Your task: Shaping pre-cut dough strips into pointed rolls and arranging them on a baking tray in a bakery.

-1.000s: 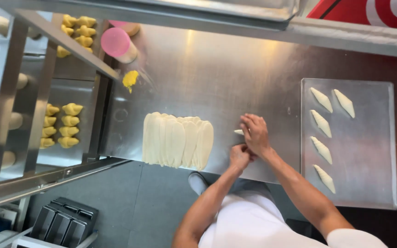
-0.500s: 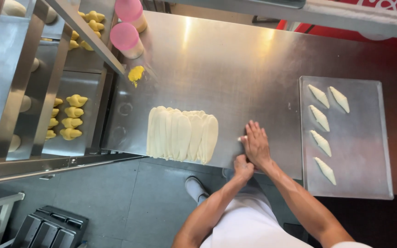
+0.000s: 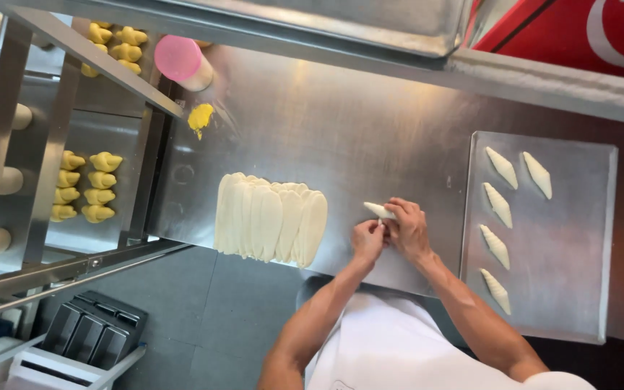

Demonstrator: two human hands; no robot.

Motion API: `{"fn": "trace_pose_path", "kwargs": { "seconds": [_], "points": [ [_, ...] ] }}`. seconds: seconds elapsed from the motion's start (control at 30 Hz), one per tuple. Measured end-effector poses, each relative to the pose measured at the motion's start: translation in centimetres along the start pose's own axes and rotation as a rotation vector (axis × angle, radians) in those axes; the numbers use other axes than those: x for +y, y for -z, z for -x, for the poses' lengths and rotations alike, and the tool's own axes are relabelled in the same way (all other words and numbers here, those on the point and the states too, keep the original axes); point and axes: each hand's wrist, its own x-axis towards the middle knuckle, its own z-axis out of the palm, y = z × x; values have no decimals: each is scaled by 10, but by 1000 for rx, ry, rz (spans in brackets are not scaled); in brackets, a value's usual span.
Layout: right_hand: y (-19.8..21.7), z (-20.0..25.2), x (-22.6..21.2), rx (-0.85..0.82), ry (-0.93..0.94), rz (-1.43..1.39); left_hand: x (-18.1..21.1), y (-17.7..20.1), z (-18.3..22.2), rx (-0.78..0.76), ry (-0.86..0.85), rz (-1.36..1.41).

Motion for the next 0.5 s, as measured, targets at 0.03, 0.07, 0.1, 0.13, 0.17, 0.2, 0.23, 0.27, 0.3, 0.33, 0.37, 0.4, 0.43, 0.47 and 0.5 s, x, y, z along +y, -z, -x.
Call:
{"fn": "trace_pose_path", "kwargs": {
  "seconds": [0.03,0.07,0.1,0.13,0.17,0.2,0.23,0.27,0.3,0.33,0.37,0.4,0.43,0.47,0.5],
  "points": [
    [3,-7,0,16,10,2,0,-3,-2,4,-18,2],
    [6,-14,-2,58,-5,-75,0,-5,-2,41,-29,25],
    [11,-7,-6,84,-36,-150,-7,-7,9,68,-20,45],
    [1,-11,-11,83,-41,-146,-9,-4,12,63,-17,45],
    [-7,-19,-13,133,-45,-89,-7,-5,10,69,17,163],
    [-16,-27,-16,184,-50,-32,-7,-5,9,74,51,281],
    [-20,-38,-16,190,-41,-24,-10,-9,7,71,43,291],
    [-25,-49,-16,196,-46,64,-13,-13,4,65,83,392],
    [-31,-55,-17,194,-60,151,-21,-16,6,55,136,487],
    [-38,-69,-3,191,-61,158,-19,-9,9,51,140,491],
    [-42,-81,13,244,-161,118,-17,-5,14,52,179,535],
    [-46,-92,29,299,-261,78,-15,-1,20,54,219,579],
    [-47,-94,31,291,-247,90,-15,1,23,56,223,597],
    [-47,-97,34,300,-265,105,-15,2,26,62,236,611],
    [-50,-95,35,301,-287,116,-17,5,32,74,256,619]
  ]
}}
